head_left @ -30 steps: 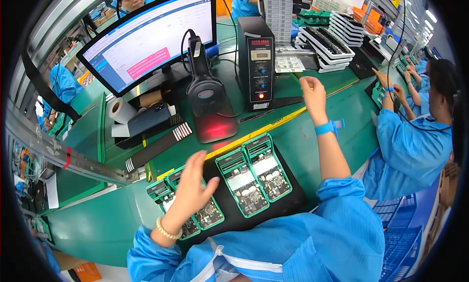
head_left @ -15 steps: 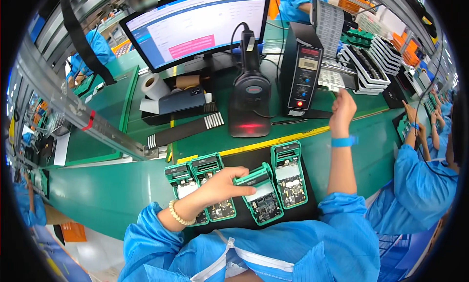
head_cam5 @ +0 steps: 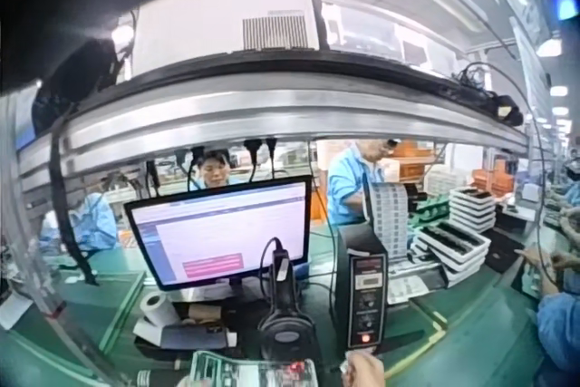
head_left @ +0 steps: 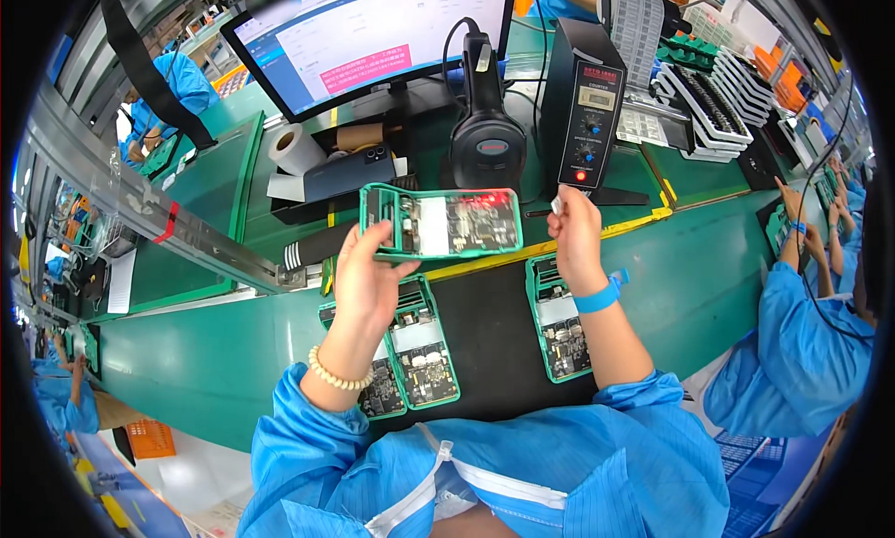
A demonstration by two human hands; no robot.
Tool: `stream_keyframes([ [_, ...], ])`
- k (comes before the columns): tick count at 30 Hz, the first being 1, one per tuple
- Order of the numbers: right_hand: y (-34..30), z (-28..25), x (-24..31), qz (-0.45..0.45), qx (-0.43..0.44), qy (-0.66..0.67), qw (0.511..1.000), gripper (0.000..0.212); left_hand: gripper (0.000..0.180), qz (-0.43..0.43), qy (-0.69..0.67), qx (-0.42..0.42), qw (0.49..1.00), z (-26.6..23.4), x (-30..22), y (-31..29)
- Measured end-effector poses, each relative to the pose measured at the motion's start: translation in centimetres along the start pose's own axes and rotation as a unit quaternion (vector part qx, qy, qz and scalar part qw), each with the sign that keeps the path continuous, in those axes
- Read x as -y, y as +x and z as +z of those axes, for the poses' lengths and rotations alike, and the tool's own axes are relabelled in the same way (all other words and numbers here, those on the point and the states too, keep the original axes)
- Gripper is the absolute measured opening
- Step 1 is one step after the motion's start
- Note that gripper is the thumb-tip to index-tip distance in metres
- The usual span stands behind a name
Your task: Assembling and scanning electronic handheld devices on a production line.
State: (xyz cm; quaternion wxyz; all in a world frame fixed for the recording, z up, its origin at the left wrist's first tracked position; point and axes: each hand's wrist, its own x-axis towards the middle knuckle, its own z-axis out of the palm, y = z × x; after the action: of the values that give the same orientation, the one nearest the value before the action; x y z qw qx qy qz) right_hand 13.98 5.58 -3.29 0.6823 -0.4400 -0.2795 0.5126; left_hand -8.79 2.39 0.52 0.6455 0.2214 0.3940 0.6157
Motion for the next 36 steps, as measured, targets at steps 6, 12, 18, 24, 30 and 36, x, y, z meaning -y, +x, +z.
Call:
stream_keyframes([
  [6,-2.5,-0.7,1.5,-0.030,0.079,-0.030,0.996,0.019,0.007,0.042,-0.001,-0.007,0.999,-0.5,0.0,0.1],
  [12,-7.3,2.2,4.9,-0.001,0.320,-0.076,0.944,0.015,0.015,0.314,0.300,0.052,0.899,-0.8,1.0,-5.8],
  [18,-9.5,2.9,6.3,-0.083,0.413,-0.135,0.897,0.024,0.028,0.554,0.459,0.300,0.626,1.0,0.1,-8.3],
  [24,-10.3,2.8,7.4,-0.086,0.405,-0.125,0.902,0.028,0.028,0.568,0.458,0.353,0.585,-0.1,0.4,-8.4],
  [30,-8.0,0.1,6.6,-0.032,0.270,-0.253,0.928,0.014,0.031,0.420,0.377,0.443,0.696,1.0,-0.2,-6.8],
  [36,-7.2,-3.5,3.5,-0.031,0.225,-0.227,0.947,0.016,0.025,0.322,0.392,0.475,0.720,-0.4,1.7,-4.5],
])
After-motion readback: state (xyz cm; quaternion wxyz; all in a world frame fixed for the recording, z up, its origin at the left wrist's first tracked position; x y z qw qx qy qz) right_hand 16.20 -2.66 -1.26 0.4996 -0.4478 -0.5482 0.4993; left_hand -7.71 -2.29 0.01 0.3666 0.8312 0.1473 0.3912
